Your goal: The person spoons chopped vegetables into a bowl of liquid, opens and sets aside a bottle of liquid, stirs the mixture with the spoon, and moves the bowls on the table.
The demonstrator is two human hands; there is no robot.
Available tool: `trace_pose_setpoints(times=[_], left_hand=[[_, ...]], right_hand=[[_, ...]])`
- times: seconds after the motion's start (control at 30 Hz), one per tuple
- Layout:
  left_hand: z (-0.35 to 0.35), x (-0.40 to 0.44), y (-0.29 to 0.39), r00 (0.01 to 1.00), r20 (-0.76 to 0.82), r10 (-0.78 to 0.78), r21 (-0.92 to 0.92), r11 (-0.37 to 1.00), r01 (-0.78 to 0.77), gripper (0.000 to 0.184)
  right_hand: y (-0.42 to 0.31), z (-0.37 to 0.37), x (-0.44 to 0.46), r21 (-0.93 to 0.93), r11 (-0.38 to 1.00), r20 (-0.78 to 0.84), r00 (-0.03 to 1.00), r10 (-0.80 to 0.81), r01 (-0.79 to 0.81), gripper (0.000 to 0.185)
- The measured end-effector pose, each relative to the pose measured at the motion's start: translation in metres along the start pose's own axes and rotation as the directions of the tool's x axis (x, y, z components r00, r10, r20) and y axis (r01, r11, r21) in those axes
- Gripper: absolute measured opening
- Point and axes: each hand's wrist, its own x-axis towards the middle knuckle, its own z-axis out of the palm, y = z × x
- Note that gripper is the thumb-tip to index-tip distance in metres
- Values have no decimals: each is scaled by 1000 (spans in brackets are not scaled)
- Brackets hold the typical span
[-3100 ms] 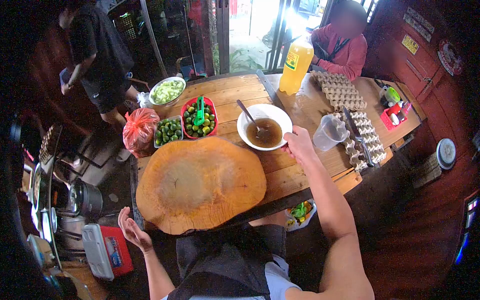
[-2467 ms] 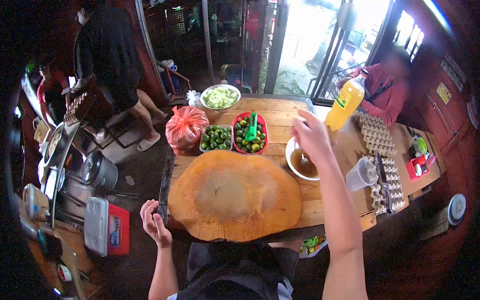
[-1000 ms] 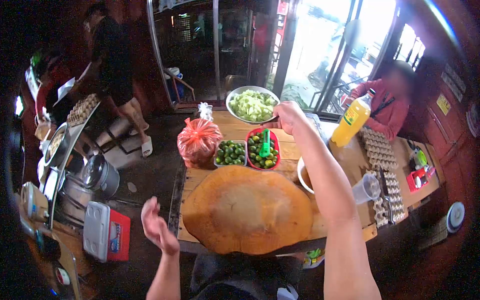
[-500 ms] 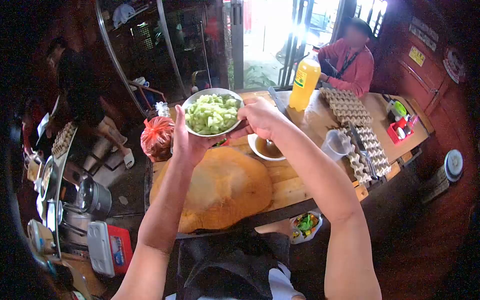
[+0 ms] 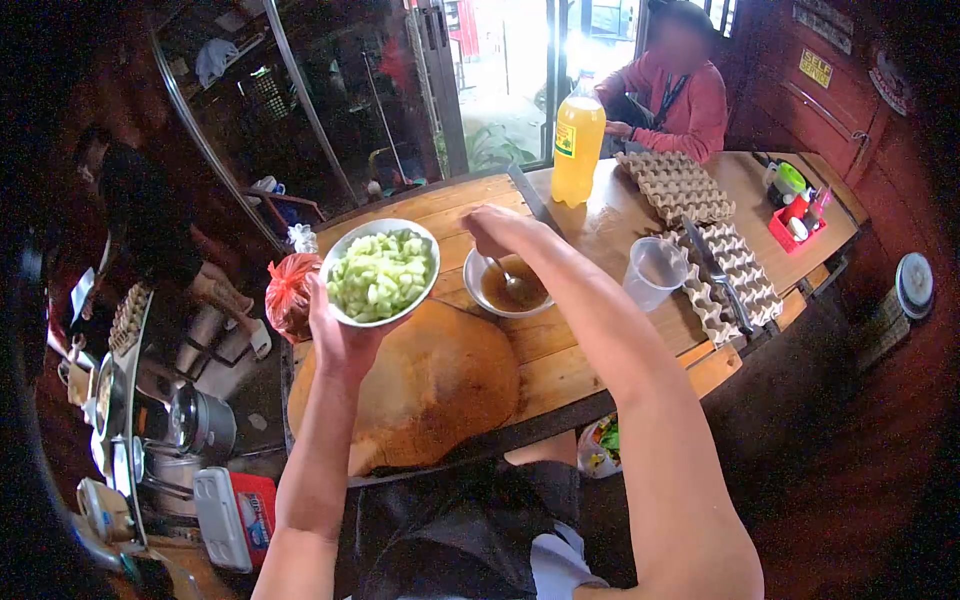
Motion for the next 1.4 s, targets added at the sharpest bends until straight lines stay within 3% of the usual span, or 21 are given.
trace_pose_setpoints(times=[0.07,0.1,0.2,0.27,0.33,0.43,0.5,0.53,0.6,0.67,0.77,0.87,1.1,1.2,1.27,1.4], left_hand=[[-1,-12,5,1000,-15,0,-50,999,-1,84],[-3,-17,8,998,-56,16,-22,1000,-17,76],[-10,-30,21,997,-71,39,-42,998,-42,76],[-13,-42,29,993,-105,52,-28,998,-55,74],[-13,-51,35,992,-100,70,-37,997,-74,74],[-13,-58,42,995,-75,73,-33,997,-75,75],[-17,-62,42,993,-87,77,-51,995,-81,75],[-20,-64,41,992,-96,84,-63,994,-91,75],[-24,-67,38,991,-98,94,-59,993,-100,75],[-25,-70,37,989,-99,107,-49,992,-113,75],[-21,-74,36,989,-121,88,-52,994,-95,78],[-19,-76,35,991,-107,76,-73,994,-84,78],[-16,-77,34,985,-138,103,-66,991,-113,77],[-17,-78,35,986,-141,87,-65,993,-97,77],[-16,-76,34,988,-122,92,-63,993,-101,76],[-15,-73,29,989,-109,98,-46,994,-103,76]], right_hand=[[11,0,3,3,997,19,997,-72,72,18],[17,-3,2,118,993,8,1000,-23,21,17],[33,-16,-12,388,911,-29,986,166,-142,18],[15,-64,-51,-75,997,-189,982,-21,7,16],[2,-103,-79,-69,971,140,961,238,-231,29],[-15,-116,-128,-75,964,120,957,264,-256,21],[-34,-110,-158,-309,878,82,909,408,-366,19],[-47,-107,-168,-316,876,87,908,409,-364,19],[-72,-98,-186,-305,865,-140,917,373,-398,17],[-74,-78,-193,-344,842,-105,908,405,-415,21],[-87,-52,-196,-231,781,-203,813,545,-581,23],[-93,-35,-195,-120,793,-248,792,558,-597,23],[-106,-33,-188,5,797,-116,791,601,-605,24],[-115,-34,-194,25,834,-171,819,547,-552,23],[-126,-42,-199,28,866,-316,817,482,-500,22],[-143,-49,-205,15,884,-374,817,439,-468,19]])
